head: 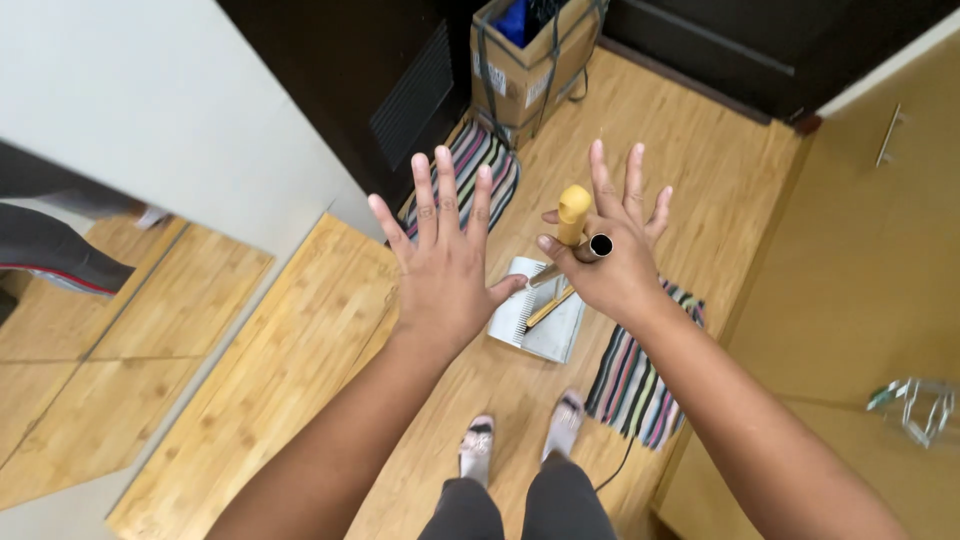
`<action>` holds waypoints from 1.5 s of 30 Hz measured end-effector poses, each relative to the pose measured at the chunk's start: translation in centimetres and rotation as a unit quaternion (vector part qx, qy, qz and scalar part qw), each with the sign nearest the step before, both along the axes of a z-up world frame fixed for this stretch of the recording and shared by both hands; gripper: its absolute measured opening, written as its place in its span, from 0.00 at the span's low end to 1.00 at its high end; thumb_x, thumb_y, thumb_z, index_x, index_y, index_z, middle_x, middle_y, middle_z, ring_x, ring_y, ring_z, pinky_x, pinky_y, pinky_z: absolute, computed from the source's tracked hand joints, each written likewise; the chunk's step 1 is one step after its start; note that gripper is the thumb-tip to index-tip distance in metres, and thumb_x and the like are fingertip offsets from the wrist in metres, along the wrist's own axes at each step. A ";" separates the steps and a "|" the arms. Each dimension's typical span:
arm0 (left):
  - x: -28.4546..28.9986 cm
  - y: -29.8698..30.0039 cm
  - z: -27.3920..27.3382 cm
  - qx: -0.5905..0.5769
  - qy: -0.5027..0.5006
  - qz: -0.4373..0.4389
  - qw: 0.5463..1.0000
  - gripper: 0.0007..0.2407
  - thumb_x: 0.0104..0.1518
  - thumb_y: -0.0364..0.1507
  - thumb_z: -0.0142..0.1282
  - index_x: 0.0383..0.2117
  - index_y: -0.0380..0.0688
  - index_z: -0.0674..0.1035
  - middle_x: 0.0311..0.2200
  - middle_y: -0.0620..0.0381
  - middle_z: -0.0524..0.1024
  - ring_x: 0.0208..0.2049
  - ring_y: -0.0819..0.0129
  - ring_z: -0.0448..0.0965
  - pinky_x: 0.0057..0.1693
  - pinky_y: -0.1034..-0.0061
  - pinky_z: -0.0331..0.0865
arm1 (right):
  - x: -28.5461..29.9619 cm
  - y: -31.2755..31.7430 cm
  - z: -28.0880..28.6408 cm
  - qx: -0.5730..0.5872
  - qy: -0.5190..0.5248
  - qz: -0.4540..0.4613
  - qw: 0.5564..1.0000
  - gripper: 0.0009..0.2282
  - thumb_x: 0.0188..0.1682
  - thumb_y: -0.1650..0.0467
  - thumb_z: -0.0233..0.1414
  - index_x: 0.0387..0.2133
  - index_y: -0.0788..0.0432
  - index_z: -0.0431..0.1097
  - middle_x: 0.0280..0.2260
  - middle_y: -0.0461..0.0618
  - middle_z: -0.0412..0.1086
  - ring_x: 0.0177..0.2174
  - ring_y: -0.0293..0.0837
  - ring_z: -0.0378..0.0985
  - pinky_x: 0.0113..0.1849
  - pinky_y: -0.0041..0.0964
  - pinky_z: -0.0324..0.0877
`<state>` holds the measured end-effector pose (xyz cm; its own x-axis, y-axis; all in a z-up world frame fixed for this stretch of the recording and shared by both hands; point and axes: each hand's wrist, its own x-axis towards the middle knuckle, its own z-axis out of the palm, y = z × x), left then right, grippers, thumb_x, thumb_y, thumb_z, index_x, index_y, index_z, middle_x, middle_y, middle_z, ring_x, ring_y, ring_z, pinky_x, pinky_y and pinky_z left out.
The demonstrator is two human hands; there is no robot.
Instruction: The person sweeps the wooden floor of a bedroom using a broom and dustpan. They move a white chair to access the area underneath a white desk and continue sweeping around the furniture and along the base of a wardrobe.
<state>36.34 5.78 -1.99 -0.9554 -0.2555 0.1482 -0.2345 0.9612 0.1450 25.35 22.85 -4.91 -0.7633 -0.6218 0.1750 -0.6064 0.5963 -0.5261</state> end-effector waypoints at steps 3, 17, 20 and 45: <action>3.4 -0.4 0.4 -0.005 -0.001 -0.016 1.000 0.53 0.40 0.56 0.65 0.72 0.47 0.51 0.72 0.34 0.37 0.74 0.41 0.33 0.68 0.28 0.31 | 4.1 0.0 0.4 -0.004 0.008 0.001 1.000 0.12 0.47 0.59 0.61 0.41 0.47 0.81 0.74 0.52 0.35 0.71 0.60 0.21 0.61 0.72 0.15; 21.2 3.0 1.5 0.004 0.035 -0.013 0.999 0.51 0.43 0.57 0.63 0.73 0.46 0.51 0.72 0.34 0.38 0.74 0.39 0.33 0.68 0.27 0.30 | 21.4 2.6 0.8 -0.041 0.021 0.011 0.999 0.12 0.47 0.60 0.61 0.41 0.47 0.80 0.74 0.53 0.39 0.72 0.61 0.25 0.62 0.71 0.17; 24.9 3.8 1.2 0.001 0.049 -0.021 0.999 0.50 0.44 0.57 0.63 0.72 0.46 0.51 0.72 0.33 0.38 0.73 0.39 0.33 0.67 0.26 0.30 | 25.3 2.8 1.0 -0.039 0.027 0.020 0.999 0.12 0.47 0.60 0.62 0.41 0.48 0.80 0.73 0.54 0.39 0.71 0.61 0.25 0.62 0.72 0.16; 54.3 -0.4 4.3 0.009 0.070 -0.126 0.989 0.50 0.45 0.57 0.64 0.73 0.45 0.52 0.73 0.33 0.37 0.74 0.38 0.32 0.67 0.23 0.27 | 59.0 0.0 4.6 -0.050 0.063 -0.059 0.995 0.12 0.47 0.60 0.64 0.42 0.46 0.81 0.73 0.54 0.39 0.71 0.62 0.25 0.62 0.74 0.18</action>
